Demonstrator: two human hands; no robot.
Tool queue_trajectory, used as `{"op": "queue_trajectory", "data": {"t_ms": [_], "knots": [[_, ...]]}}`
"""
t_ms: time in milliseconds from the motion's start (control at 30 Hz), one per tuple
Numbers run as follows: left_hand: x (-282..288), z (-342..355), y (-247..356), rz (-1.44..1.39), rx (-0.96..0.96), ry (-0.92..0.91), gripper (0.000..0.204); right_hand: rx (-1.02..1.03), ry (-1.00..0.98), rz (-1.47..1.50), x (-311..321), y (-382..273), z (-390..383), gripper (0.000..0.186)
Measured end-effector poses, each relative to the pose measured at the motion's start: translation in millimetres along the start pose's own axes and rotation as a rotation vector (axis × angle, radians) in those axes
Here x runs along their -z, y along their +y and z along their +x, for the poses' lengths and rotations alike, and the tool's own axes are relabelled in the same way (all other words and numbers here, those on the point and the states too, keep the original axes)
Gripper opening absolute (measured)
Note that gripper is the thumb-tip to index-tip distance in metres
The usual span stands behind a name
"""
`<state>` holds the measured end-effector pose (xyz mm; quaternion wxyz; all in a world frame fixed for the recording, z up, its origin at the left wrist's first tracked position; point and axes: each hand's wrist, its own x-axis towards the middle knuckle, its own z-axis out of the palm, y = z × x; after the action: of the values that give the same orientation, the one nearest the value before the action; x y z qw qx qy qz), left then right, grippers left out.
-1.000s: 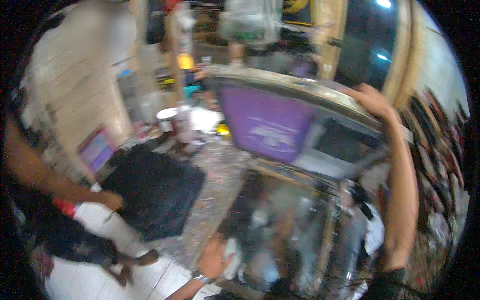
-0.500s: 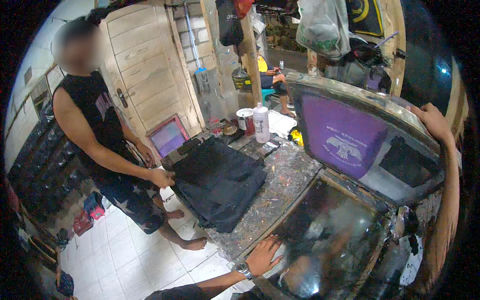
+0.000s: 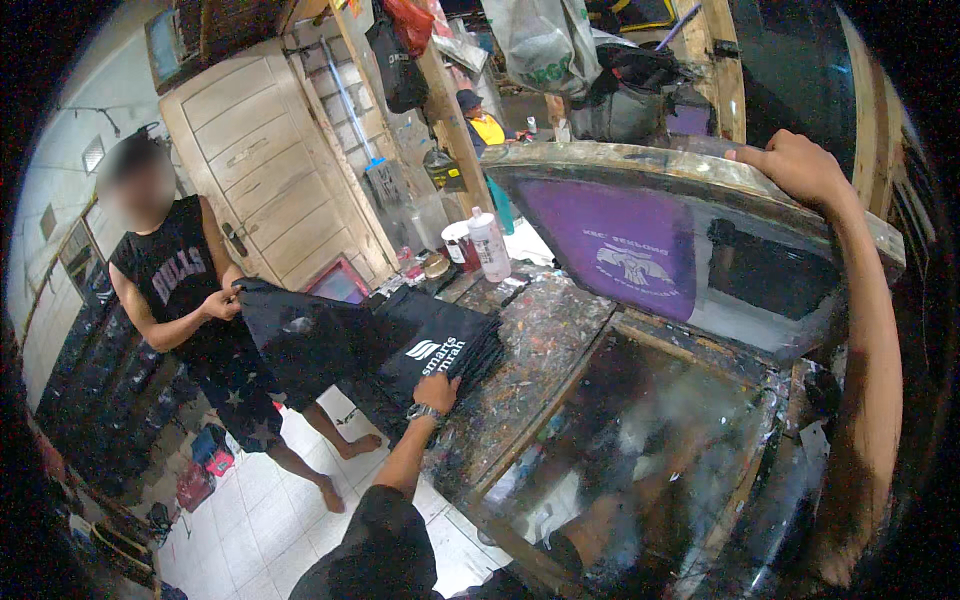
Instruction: The person performs screen printing on black t-shirts using a squeegee to spread ink across a mesh screen. A coworker assists by removing the printed shirts and placing them on a stack. The process is repeated multiple times throughout the clip.
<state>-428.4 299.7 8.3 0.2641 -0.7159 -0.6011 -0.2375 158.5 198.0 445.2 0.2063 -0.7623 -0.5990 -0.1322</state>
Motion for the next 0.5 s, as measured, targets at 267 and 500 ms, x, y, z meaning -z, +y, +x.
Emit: {"op": "queue_trajectory", "data": {"t_ms": [267,500], "knots": [[146,-21,161,-0.808,-0.481,-1.066,0.052,0.037,-0.133,-0.004,9,13,-17,0.085],[154,-138,292,-0.627,-0.858,-0.727,0.076,0.166,-0.141,-0.017,8,11,3,0.072]]}}
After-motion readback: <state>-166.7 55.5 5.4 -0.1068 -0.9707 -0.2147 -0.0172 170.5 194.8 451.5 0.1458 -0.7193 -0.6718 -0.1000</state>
